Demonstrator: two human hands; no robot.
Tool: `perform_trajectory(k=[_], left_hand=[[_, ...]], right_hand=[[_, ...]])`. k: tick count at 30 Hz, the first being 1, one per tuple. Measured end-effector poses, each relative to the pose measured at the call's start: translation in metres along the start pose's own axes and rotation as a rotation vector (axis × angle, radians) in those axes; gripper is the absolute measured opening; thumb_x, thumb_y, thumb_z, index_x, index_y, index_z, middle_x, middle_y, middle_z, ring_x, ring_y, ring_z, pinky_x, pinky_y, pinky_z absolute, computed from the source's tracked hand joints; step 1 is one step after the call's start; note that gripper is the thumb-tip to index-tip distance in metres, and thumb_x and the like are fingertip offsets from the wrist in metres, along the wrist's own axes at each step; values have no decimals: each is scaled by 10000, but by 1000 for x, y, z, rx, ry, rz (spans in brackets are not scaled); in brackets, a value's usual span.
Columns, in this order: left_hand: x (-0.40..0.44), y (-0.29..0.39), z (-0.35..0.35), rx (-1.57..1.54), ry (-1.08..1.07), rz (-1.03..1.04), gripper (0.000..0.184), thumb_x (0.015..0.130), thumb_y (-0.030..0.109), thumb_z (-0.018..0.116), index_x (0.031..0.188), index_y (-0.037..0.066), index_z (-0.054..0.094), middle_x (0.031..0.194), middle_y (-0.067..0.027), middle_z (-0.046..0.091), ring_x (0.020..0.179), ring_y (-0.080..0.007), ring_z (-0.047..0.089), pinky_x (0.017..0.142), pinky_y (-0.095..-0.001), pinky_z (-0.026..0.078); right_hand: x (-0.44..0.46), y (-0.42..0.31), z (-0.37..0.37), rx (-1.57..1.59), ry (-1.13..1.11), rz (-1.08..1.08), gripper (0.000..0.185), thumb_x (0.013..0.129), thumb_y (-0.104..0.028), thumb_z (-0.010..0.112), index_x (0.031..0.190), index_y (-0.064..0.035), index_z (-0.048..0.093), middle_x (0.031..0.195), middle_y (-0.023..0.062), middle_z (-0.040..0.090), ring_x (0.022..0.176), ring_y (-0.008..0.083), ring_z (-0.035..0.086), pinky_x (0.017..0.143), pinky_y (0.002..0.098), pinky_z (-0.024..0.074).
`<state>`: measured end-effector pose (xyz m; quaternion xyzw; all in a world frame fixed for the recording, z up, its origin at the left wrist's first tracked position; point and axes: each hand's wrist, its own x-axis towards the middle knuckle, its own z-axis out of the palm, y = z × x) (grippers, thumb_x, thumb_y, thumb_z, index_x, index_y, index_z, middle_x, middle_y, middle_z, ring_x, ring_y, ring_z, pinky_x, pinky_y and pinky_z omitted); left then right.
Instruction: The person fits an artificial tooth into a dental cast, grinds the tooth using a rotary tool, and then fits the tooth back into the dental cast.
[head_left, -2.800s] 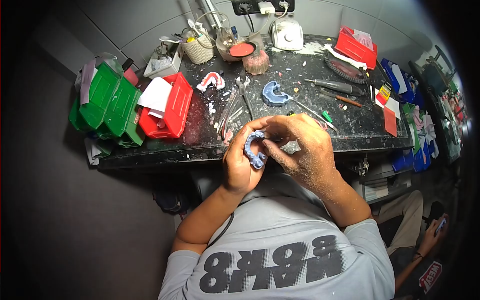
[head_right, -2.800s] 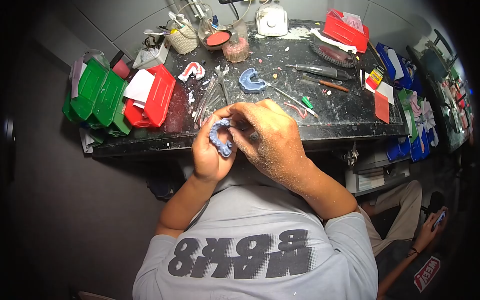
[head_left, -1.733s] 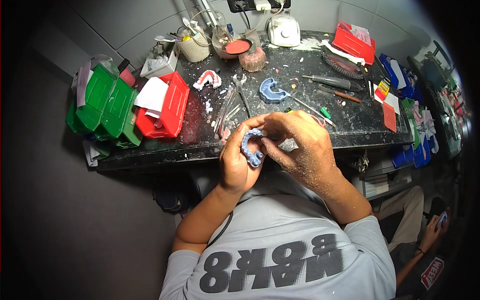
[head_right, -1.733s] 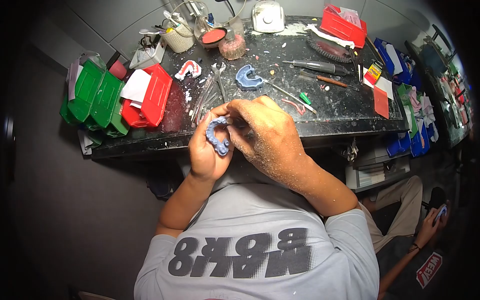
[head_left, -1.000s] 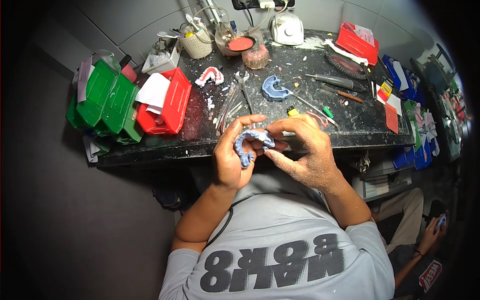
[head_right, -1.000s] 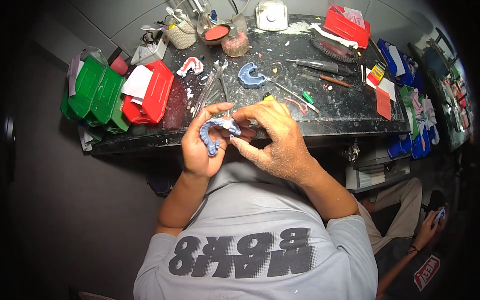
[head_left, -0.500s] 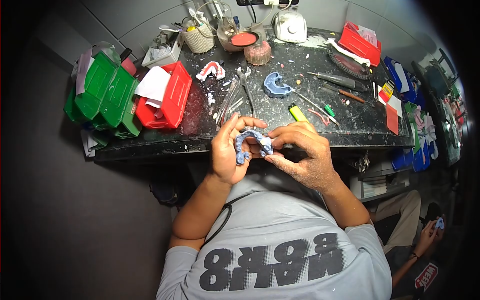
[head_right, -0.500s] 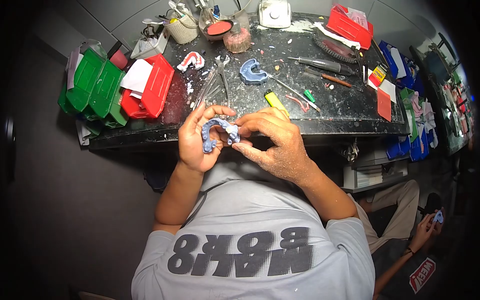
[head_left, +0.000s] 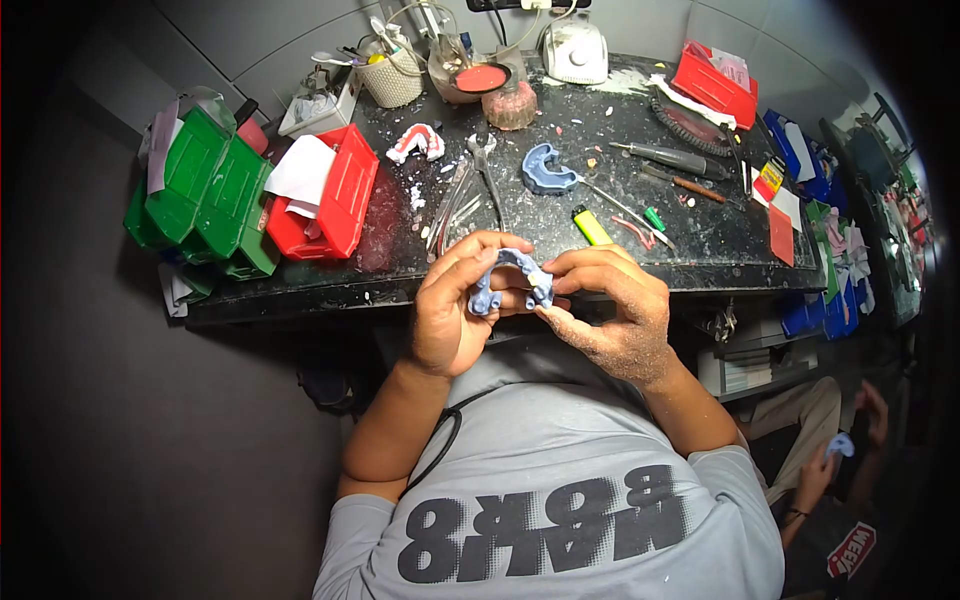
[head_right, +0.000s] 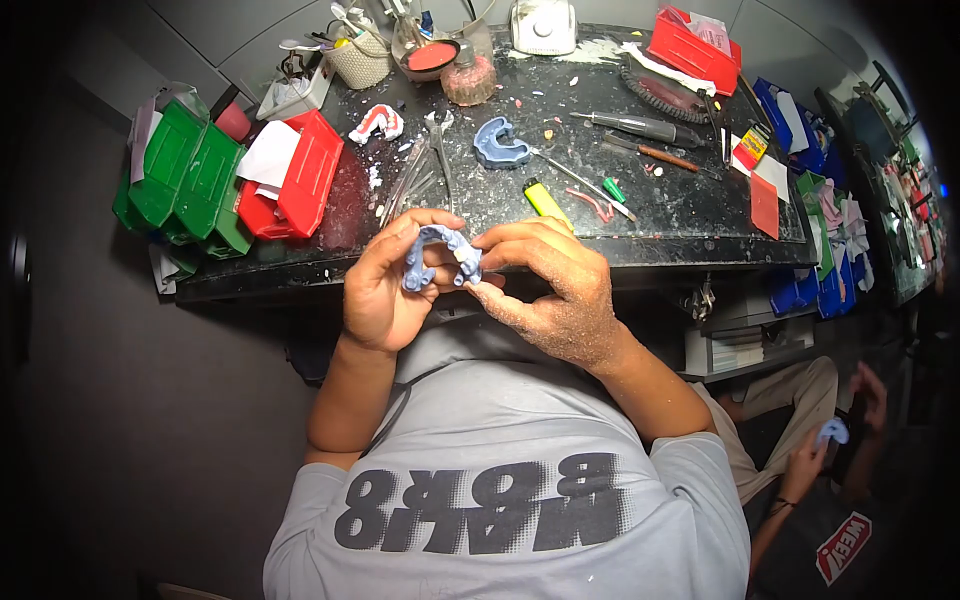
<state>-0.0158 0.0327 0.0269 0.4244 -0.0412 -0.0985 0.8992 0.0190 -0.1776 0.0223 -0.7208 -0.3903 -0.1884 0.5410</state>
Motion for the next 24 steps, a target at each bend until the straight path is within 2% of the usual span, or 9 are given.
perform_trajectory(k=[4,7,11,13,15,17,18,22,24], left_hand=[[0,1,-2,60,-59,45,462,1063,276,476,1308,-112,529,1101,-240,695,984,-279,730,839,-333,585],[3,-2,-4,72,-83,79,473,1067,272,461,1307,-131,524,1136,-268,692,1033,-318,726,867,-369,587],[1,-2,2,86,-110,94,427,1085,229,432,1293,-119,566,1161,-248,712,1040,-302,734,942,-418,586],[1,0,-2,178,-213,27,442,1090,227,410,1301,-132,559,1207,-277,704,1039,-323,740,967,-445,578],[0,-1,0,180,-217,18,429,1103,230,431,1321,-117,558,1219,-282,703,1023,-323,750,941,-422,595],[0,-8,3,230,-172,-60,413,1101,208,472,1340,-123,533,1228,-329,680,1054,-386,741,923,-439,610],[1,-13,9,206,-169,-56,376,1100,181,513,1341,-107,535,1251,-317,676,1073,-371,740,900,-406,624],[7,-36,18,108,-53,43,300,1091,189,564,1272,-51,566,1188,-222,701,1080,-367,739,914,-421,630],[10,-39,17,96,-4,111,294,1084,180,577,1272,-47,566,1185,-213,702,1071,-359,741,915,-422,631]], right_hand=[[1,-3,-2,-24,13,-30,258,732,-57,868,951,-40,731,1049,100,768,912,246,731,886,372,543],[2,-5,-4,-32,4,-33,256,740,-49,858,960,-34,729,1060,112,770,935,249,738,902,376,545],[5,4,-12,40,21,20,225,784,-23,818,989,-7,728,1092,153,770,995,267,751,937,386,555],[8,9,-15,172,14,117,225,825,-8,780,1044,13,736,1095,161,770,1000,256,748,928,369,563],[12,12,-21,181,-18,174,233,913,-10,727,1142,25,738,1096,145,769,1014,191,729,907,337,572],[14,12,-22,291,8,359,210,961,-29,703,1161,23,738,1092,129,768,1013,161,719,889,315,575],[15,14,-21,311,38,404,197,991,-43,682,1169,20,739,1089,111,767,1001,145,714,872,300,576],[18,25,-16,329,84,444,200,992,-63,695,1165,26,740,1085,106,760,975,140,704,865,294,563],[17,20,-15,336,130,432,193,989,-78,706,1148,25,743,1095,104,755,974,133,696,876,288,551]])
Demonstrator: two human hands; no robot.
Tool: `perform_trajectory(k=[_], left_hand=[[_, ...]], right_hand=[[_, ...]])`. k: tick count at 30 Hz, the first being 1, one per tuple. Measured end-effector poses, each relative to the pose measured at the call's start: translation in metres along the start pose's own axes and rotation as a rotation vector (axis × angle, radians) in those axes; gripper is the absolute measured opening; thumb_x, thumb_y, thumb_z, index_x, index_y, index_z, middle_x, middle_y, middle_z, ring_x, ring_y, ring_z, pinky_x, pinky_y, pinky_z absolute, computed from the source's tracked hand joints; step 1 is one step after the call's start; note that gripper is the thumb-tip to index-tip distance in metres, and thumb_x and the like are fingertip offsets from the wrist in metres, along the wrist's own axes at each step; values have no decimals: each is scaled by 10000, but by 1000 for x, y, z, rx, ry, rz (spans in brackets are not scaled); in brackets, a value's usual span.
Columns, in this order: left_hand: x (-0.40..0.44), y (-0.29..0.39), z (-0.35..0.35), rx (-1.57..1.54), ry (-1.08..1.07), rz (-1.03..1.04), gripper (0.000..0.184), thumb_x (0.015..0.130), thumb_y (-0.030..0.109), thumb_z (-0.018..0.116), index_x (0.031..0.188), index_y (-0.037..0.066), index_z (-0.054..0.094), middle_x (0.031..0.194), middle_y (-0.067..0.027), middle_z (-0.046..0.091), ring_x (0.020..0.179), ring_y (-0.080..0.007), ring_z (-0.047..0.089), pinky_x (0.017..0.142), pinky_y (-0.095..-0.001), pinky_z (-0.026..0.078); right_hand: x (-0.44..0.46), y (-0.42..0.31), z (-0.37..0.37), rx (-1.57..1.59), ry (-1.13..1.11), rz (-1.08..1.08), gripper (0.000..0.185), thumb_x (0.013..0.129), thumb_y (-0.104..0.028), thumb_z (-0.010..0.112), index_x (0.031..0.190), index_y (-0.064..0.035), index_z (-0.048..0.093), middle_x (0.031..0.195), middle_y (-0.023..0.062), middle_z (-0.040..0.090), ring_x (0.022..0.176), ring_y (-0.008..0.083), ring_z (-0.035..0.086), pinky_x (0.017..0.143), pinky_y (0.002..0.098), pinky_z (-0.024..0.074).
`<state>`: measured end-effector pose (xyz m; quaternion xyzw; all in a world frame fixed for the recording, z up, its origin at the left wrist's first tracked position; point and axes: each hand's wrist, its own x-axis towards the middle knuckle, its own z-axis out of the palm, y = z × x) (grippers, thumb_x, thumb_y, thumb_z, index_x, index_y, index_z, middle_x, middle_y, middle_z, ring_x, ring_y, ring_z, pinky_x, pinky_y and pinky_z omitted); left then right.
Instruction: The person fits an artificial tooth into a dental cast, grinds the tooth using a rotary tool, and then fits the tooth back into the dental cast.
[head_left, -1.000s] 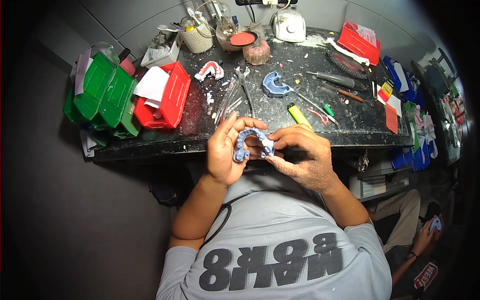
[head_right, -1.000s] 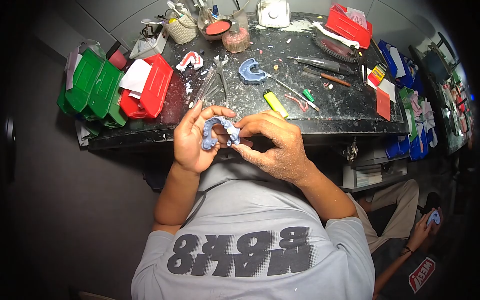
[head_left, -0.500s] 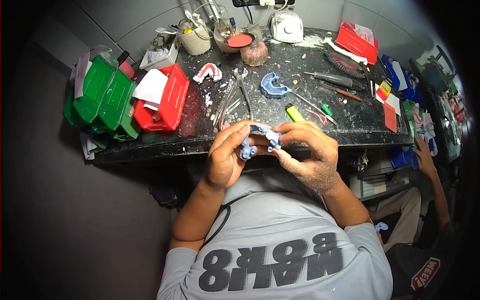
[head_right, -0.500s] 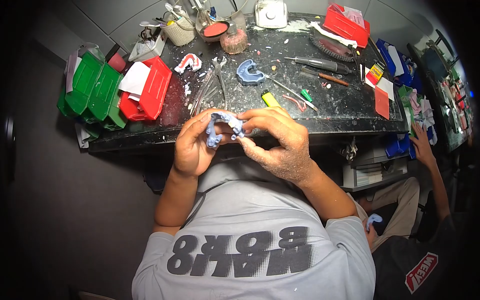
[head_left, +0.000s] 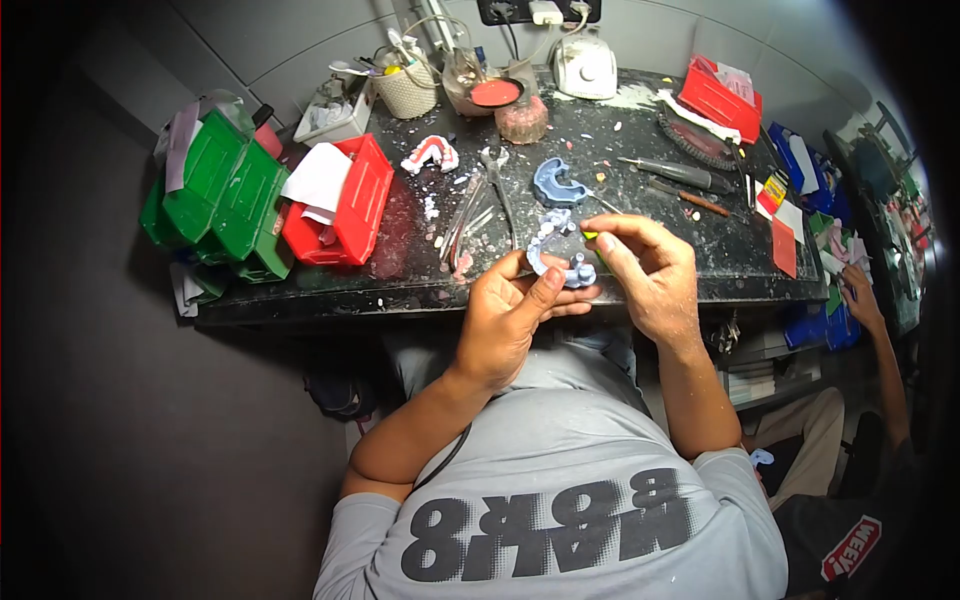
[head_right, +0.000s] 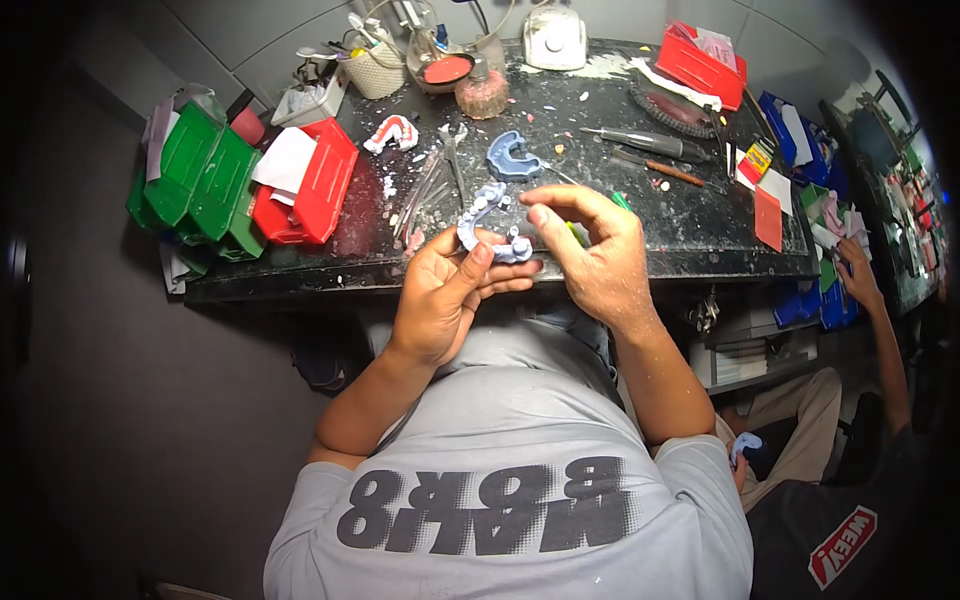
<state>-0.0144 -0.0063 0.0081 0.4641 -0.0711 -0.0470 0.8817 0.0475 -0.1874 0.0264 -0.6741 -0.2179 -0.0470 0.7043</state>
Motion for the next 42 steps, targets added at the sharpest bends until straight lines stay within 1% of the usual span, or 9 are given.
perform_trajectory(k=[1,4,7,9,13,16,38,40,42], left_hand=[[1,0,0,-12,48,57,290,1077,171,590,1272,-43,566,1182,-204,704,1062,-350,744,916,-424,631],[1,0,-1,-6,61,83,275,1052,145,634,1249,-43,598,1139,-179,720,1046,-302,747,927,-410,626],[2,-2,2,20,87,82,264,1033,131,665,1222,-49,629,1101,-158,734,1053,-274,745,935,-386,620],[1,-2,8,-27,140,111,241,973,121,759,1122,-46,669,1006,-115,739,881,-150,724,857,-293,612],[0,-7,-3,-12,99,169,234,1020,158,702,1122,-50,674,1025,-128,744,919,-165,734,889,-314,610],[-2,-4,-2,-26,-12,187,371,1124,250,481,1199,-71,651,1189,-212,725,1122,-323,724,1038,-496,567],[-15,2,6,337,-15,269,374,1101,190,542,1258,-133,647,1182,-251,728,1165,-312,701,1078,-438,529],[-15,0,10,243,45,295,324,1073,211,633,1166,-80,741,799,47,620,711,0,452,626,-197,336],[-19,4,0,275,44,308,333,1073,224,624,1141,-79,745,814,34,633,727,0,468,634,-193,338]], right_hand=[[-3,-7,-2,-48,-37,31,228,938,-93,764,1139,13,745,1111,106,754,1002,144,693,894,301,545],[-2,-11,-4,-335,-184,-295,387,789,-126,869,1136,-13,742,1132,138,743,1057,266,704,942,388,538],[-3,-15,1,-451,-136,-396,401,773,-149,879,1130,-25,745,1134,146,740,1049,300,705,947,406,536],[-3,-19,4,-451,-123,-378,383,776,-151,877,1115,-32,745,1136,146,739,1038,303,708,938,406,538],[1,-20,8,-422,-186,-454,326,802,-105,844,1097,-20,735,1126,149,743,1023,314,715,920,400,546],[4,-24,9,-423,-175,-442,262,844,-27,778,1097,7,720,1161,160,748,1062,322,723,928,400,553],[6,-27,3,-269,-214,-442,284,849,32,712,1131,-6,704,1185,166,745,1098,323,725,967,396,548],[5,-28,4,-247,-198,-483,275,845,35,714,1118,2,703,1176,181,746,1096,331,724,968,403,547],[5,-31,3,-234,-201,-494,277,840,38,719,1115,5,702,1171,187,746,1091,331,724,967,405,547]])
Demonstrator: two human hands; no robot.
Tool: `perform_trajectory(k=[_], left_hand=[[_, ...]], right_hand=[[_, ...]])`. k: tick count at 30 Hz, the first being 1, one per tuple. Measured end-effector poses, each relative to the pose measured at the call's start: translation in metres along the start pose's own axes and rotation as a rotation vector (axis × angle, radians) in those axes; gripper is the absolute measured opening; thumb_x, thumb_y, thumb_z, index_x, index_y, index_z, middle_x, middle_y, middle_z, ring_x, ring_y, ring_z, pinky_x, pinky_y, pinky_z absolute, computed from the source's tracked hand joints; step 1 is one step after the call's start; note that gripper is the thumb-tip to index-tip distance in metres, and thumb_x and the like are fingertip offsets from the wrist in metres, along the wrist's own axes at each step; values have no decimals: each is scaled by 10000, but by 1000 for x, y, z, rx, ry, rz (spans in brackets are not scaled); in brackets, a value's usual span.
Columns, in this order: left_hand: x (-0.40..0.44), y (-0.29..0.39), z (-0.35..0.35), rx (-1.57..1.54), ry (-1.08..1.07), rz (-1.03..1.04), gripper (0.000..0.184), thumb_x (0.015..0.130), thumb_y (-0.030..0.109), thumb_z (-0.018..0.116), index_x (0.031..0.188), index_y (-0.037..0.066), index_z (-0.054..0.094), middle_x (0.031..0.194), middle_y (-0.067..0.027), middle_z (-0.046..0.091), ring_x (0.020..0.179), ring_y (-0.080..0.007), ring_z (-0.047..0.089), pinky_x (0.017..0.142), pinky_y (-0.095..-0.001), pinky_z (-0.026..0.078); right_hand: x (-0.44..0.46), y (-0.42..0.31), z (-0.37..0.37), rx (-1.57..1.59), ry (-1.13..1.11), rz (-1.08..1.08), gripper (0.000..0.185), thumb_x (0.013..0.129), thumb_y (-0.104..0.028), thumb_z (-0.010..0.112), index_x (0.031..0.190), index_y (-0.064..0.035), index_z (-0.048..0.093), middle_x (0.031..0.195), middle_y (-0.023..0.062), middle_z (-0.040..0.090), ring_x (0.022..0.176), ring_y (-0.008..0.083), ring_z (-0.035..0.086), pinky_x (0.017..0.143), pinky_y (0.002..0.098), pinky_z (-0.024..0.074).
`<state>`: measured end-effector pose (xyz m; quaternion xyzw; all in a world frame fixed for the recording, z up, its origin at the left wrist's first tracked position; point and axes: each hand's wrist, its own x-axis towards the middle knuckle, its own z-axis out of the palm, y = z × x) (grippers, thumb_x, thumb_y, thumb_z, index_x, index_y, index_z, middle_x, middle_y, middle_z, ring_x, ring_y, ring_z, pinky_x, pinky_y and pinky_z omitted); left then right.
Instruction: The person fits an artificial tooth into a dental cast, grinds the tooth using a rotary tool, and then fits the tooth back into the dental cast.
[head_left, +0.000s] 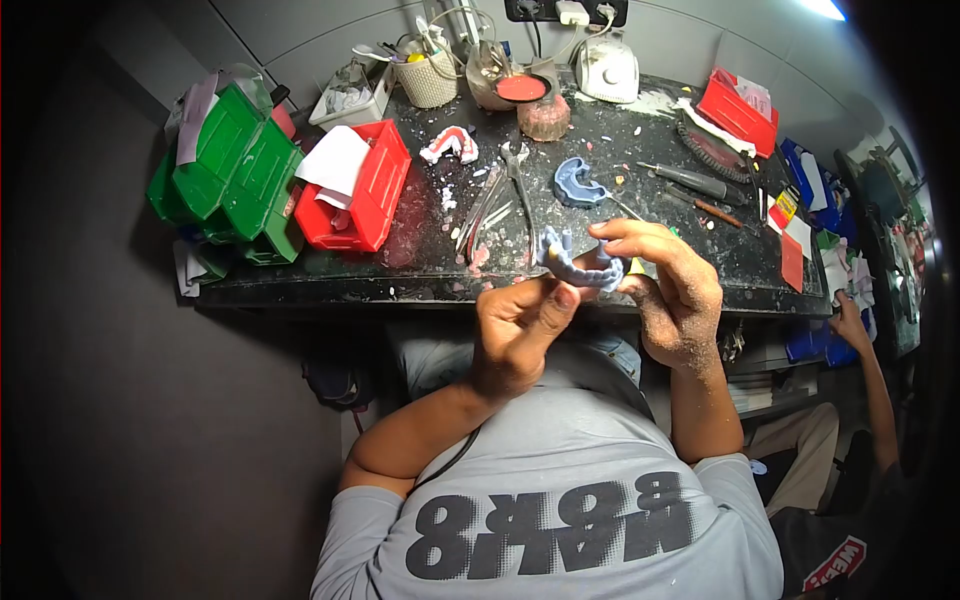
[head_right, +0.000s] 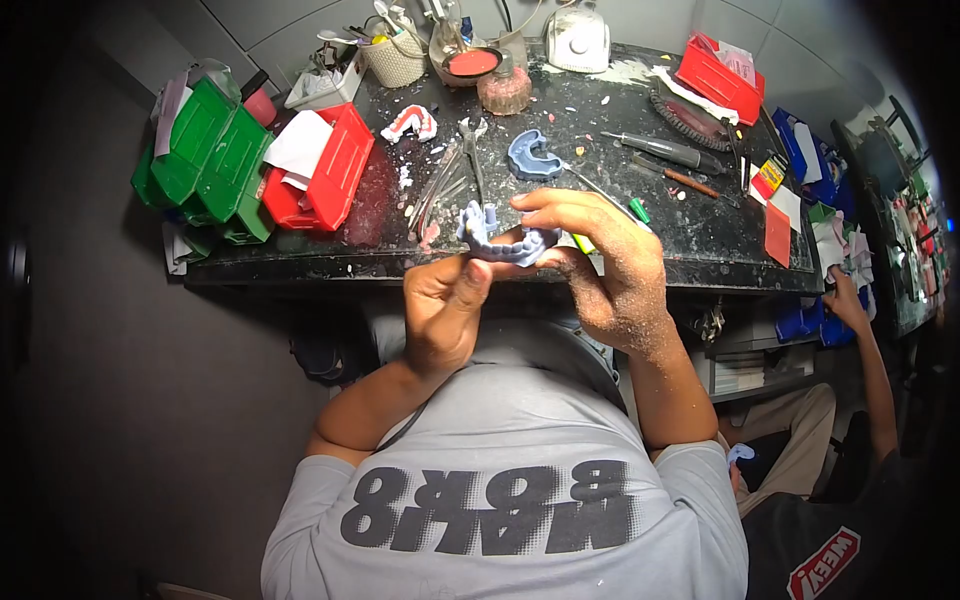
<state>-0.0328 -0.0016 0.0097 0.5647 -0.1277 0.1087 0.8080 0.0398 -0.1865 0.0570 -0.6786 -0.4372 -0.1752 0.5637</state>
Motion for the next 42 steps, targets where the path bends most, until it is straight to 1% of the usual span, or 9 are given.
perform_trajectory(k=[2,3,5,6,10,13,21,23,42], left_hand=[[3,-2,-2,-6,52,151,338,1072,219,583,1095,-82,732,866,-7,674,757,-13,505,667,-192,351],[6,-1,-8,-166,53,137,298,1070,176,560,1120,-85,694,969,-82,723,837,-74,597,774,-224,442],[15,-1,-16,-82,87,243,337,1046,179,557,1206,-114,607,1158,-227,708,1093,-265,677,1039,-403,484],[21,0,-19,-102,66,269,346,1027,140,573,1284,-91,561,1223,-231,676,1139,-271,660,1054,-411,476],[23,2,-25,-189,-43,237,387,979,-6,632,1353,-61,552,1287,-179,640,1169,-223,643,1075,-371,476],[25,3,-25,-156,-125,223,378,968,35,600,1331,-65,559,1265,-242,625,1129,-289,653,1034,-434,499],[28,6,-30,-104,-178,161,269,943,26,595,1183,-59,680,1215,-226,595,1039,-269,636,1006,-429,506],[29,7,-28,-179,-196,159,234,945,-15,617,1154,-19,723,1234,-176,598,1044,-135,577,967,-297,459],[30,9,-25,-175,-197,191,196,987,41,615,1141,-15,723,1221,-179,621,1090,-171,590,971,-313,456]], right_hand=[[-1,-2,-2,10,0,-14,279,836,42,723,1112,8,701,1167,194,746,1086,330,725,965,408,547],[-2,-3,-2,15,3,-7,286,829,42,732,1111,7,701,1166,193,747,1083,325,725,963,407,547],[-3,-3,-4,21,8,1,294,822,42,740,1111,7,701,1166,193,747,1081,321,725,961,406,547],[-4,-4,-5,41,0,17,296,818,37,748,1109,7,701,1167,191,748,1084,317,724,961,405,547],[-3,-5,-5,73,-23,44,294,815,29,759,1103,10,701,1165,192,748,1093,315,722,965,405,546],[-3,-5,-4,103,-26,42,283,824,17,759,1101,8,703,1160,195,748,1088,318,724,962,407,548],[-1,-6,-6,37,-79,-6,266,849,-41,766,1102,10,701,1129,194,750,1067,331,728,948,413,551],[-1,-6,-6,25,-90,-8,261,854,-48,765,1100,12,700,1124,194,751,1064,333,729,943,415,553],[-4,-4,-4,115,-46,37,263,842,-13,762,1097,10,704,1130,183,754,1055,307,729,930,401,559]])
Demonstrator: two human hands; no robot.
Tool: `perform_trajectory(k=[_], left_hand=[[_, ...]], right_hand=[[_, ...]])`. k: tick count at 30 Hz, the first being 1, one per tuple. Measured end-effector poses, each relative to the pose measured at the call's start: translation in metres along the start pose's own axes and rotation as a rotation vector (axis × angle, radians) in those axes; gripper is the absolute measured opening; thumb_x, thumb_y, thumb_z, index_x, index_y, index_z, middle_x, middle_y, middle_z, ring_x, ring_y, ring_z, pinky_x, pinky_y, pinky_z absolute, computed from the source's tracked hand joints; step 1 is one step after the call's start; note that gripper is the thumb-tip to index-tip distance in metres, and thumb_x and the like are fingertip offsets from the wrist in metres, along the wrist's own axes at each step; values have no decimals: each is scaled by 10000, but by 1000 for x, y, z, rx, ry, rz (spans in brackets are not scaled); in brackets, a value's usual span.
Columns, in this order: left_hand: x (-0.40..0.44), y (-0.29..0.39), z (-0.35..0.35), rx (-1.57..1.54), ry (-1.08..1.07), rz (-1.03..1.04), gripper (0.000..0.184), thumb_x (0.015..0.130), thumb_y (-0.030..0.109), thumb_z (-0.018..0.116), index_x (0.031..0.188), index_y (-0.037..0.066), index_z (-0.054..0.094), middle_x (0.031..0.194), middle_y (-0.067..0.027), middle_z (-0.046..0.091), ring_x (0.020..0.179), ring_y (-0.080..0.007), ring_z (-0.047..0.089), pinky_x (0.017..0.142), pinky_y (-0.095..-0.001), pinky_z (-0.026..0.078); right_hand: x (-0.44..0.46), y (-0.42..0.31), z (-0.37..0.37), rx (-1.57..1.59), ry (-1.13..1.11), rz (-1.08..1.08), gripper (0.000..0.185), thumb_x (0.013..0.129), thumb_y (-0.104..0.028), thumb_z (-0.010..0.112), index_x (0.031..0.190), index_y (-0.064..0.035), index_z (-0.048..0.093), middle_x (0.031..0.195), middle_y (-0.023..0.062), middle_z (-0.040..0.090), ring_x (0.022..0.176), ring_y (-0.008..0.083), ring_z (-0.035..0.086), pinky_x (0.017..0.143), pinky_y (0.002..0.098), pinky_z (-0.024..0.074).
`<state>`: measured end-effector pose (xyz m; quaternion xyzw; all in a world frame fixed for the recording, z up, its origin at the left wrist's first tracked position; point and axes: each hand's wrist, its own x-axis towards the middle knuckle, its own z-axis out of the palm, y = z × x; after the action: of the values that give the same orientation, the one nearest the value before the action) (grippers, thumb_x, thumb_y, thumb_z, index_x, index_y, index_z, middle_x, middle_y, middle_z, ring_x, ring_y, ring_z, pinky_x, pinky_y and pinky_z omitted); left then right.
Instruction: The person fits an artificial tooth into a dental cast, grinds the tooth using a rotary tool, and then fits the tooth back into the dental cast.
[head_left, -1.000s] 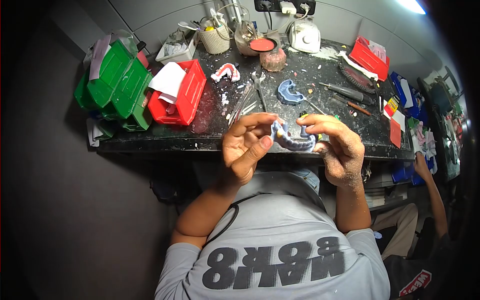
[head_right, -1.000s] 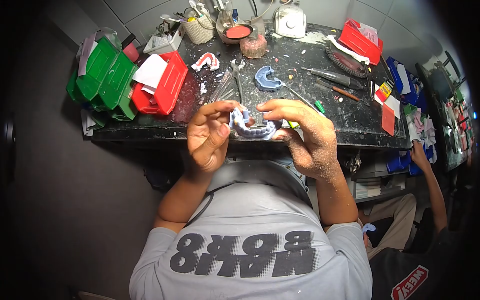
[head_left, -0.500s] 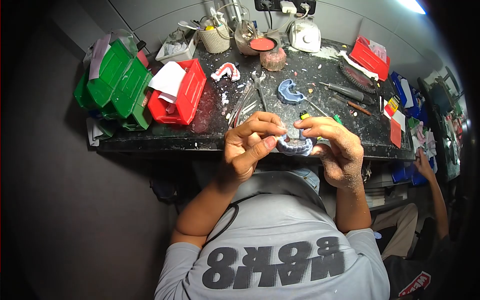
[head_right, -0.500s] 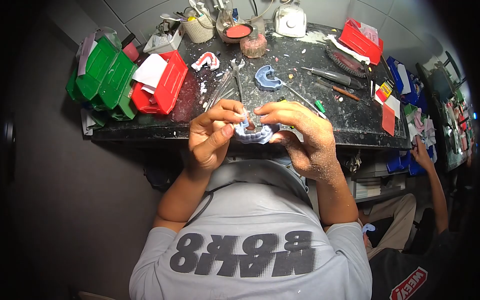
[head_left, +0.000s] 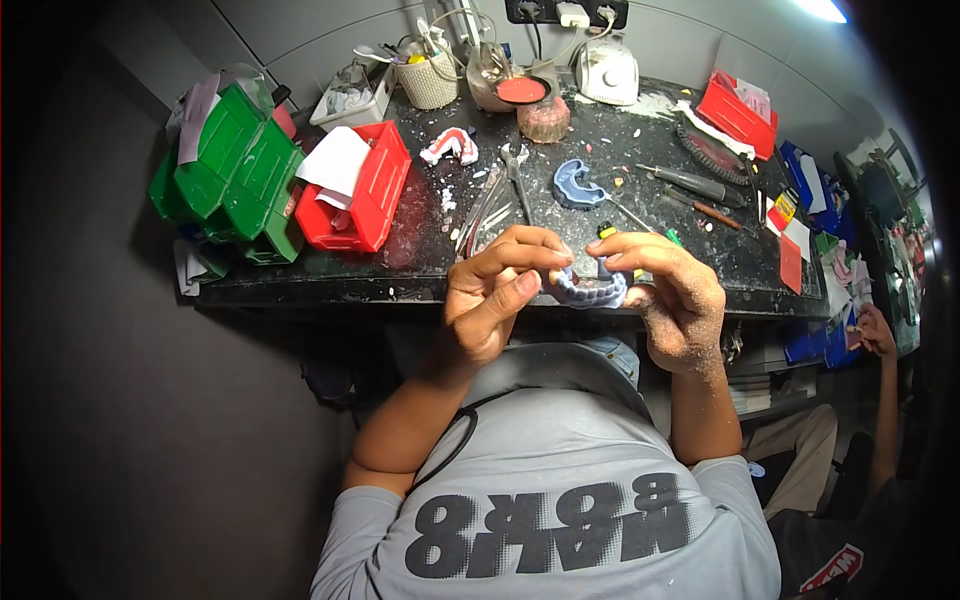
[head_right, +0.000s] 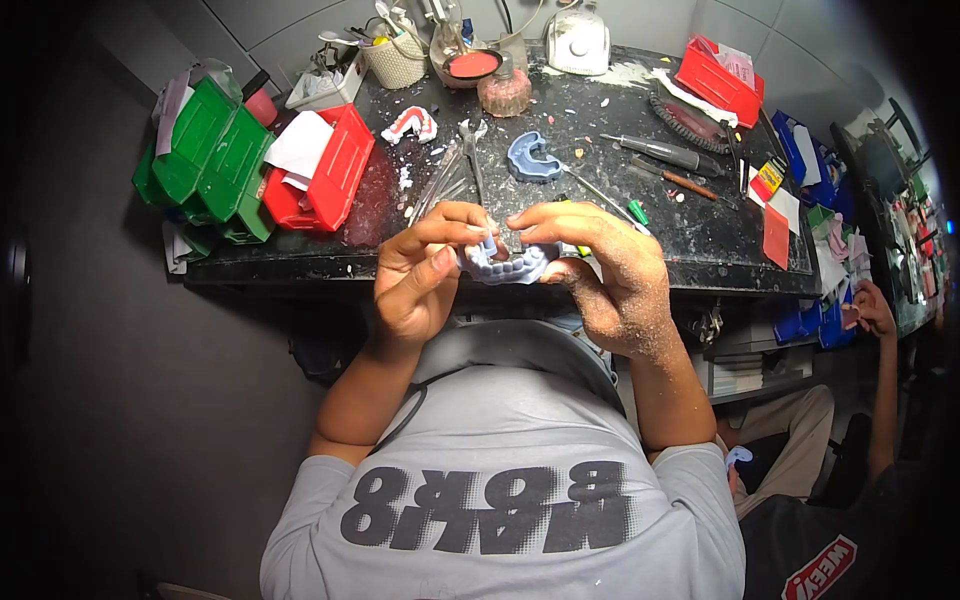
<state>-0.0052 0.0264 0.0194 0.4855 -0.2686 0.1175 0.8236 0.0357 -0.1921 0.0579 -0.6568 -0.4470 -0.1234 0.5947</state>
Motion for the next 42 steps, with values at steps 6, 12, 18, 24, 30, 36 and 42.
perform_trajectory(k=[6,12,18,24,30,36,42], left_hand=[[-1,2,-1,35,5,-25,216,956,17,600,1121,-27,731,1194,-183,641,1086,-171,596,968,-310,454],[-3,10,3,147,48,-89,207,927,51,624,1080,-52,717,1142,-227,645,1092,-253,611,1029,-407,450],[0,17,5,142,12,-120,192,918,58,645,1058,-54,715,1132,-211,642,1089,-240,614,1022,-376,445],[3,25,5,30,-22,-287,191,873,58,683,1030,-44,716,1108,-169,640,1075,-226,586,1008,-361,416],[2,32,10,-71,15,-422,208,841,70,702,1020,-36,716,1091,-147,650,1074,-211,579,1012,-344,398],[0,31,11,-76,57,-446,219,845,92,700,1023,-34,714,1098,-141,652,1086,-205,580,1026,-340,396],[0,29,10,-140,70,-436,215,853,101,696,1021,-33,702,1099,-140,653,1098,-206,579,1035,-339,395]], right_hand=[[-3,7,0,155,3,51,244,886,-13,725,1119,52,689,1165,216,727,1118,306,699,997,411,529],[-7,13,3,377,27,174,240,922,-14,659,1141,84,671,1178,223,708,1155,305,675,1056,431,502],[-8,17,4,481,16,246,244,970,-103,681,1140,72,661,1164,216,710,1142,287,677,1041,433,513],[-14,27,9,661,-4,317,298,991,-212,720,1127,46,657,1147,203,708,1119,274,679,1021,427,519],[-19,33,13,768,-6,371,322,981,-222,737,1144,40,645,1151,200,703,1117,271,673,1023,423,510],[-19,32,12,763,-17,361,324,970,-212,749,1144,41,646,1155,203,703,1112,269,672,1022,422,508],[-18,31,13,755,-18,369,323,967,-211,752,1136,44,650,1152,206,703,1115,270,673,1026,419,509]])
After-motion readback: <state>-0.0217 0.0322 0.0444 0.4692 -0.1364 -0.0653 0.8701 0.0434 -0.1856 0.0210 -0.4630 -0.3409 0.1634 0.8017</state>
